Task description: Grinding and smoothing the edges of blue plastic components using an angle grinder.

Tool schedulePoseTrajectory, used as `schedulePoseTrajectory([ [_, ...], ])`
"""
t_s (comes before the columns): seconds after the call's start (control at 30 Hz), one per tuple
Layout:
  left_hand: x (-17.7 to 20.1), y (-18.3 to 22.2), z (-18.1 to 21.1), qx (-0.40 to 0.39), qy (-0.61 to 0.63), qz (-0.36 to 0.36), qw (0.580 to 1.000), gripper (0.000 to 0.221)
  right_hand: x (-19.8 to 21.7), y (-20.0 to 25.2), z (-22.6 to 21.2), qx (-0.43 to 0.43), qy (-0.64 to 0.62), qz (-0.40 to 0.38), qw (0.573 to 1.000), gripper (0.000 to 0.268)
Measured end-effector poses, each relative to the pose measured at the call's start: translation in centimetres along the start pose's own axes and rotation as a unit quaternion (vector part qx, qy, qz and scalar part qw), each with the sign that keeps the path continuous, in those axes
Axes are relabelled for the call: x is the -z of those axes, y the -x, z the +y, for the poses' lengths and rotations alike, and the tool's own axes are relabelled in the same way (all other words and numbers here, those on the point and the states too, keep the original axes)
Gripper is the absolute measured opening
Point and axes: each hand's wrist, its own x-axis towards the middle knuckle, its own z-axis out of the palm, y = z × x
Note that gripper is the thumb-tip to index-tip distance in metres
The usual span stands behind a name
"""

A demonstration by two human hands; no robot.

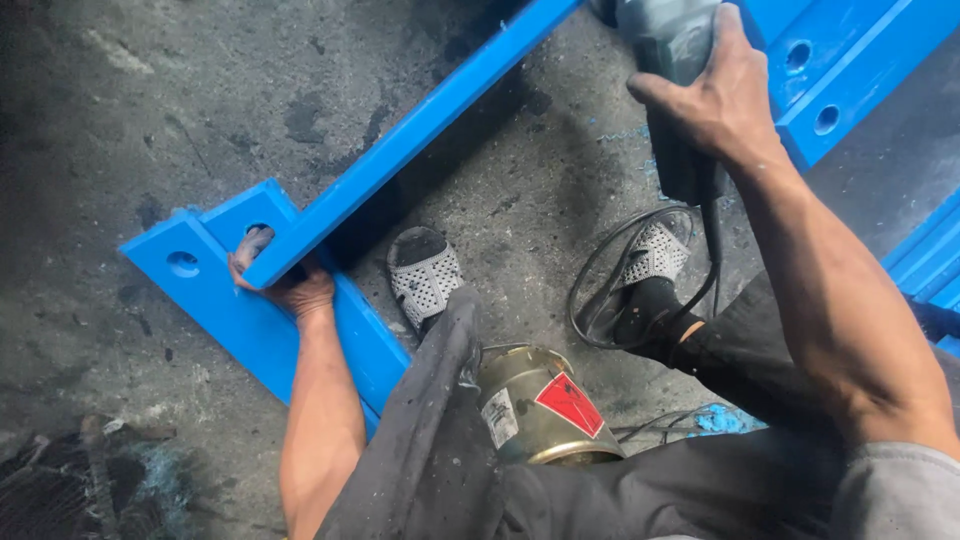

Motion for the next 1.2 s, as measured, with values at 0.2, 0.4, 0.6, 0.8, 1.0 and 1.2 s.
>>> schedulePoseTrajectory([
  [0.2, 0.0, 0.4, -0.3, -0.008, 0.001, 0.010, 1.000, 0.046, -0.3, 1.1, -1.0, 0.073, -0.008, 0.017, 0.997, 0.065],
  [0.4, -0.3, 0.4, -0.3, -0.023, -0.011, 0.027, 0.999, 0.045, -3.5, 3.3, -6.9, 0.095, 0.006, -0.061, 0.994, 0.070],
  [0.6, 0.1, -0.1, 0.4, -0.021, -0.010, 0.026, 0.999, 0.049, -8.2, 7.4, -17.0, 0.102, 0.002, -0.150, 0.983, 0.091],
  [0.8, 0.3, 0.2, 0.0, -0.018, -0.020, 0.004, 1.000, 0.046, -11.9, 9.4, -21.9, 0.167, -0.012, -0.242, 0.956, 0.098],
  [1.0, 0.1, 0.3, 0.3, -0.026, -0.025, 0.011, 0.999, 0.042, -7.7, 5.8, -16.7, 0.104, 0.017, -0.193, 0.975, 0.087],
  [1.2, 0.2, 0.3, 0.1, -0.036, -0.019, 0.024, 0.999, 0.040, -1.4, -0.2, -0.9, 0.079, 0.021, -0.044, 0.996, 0.072],
])
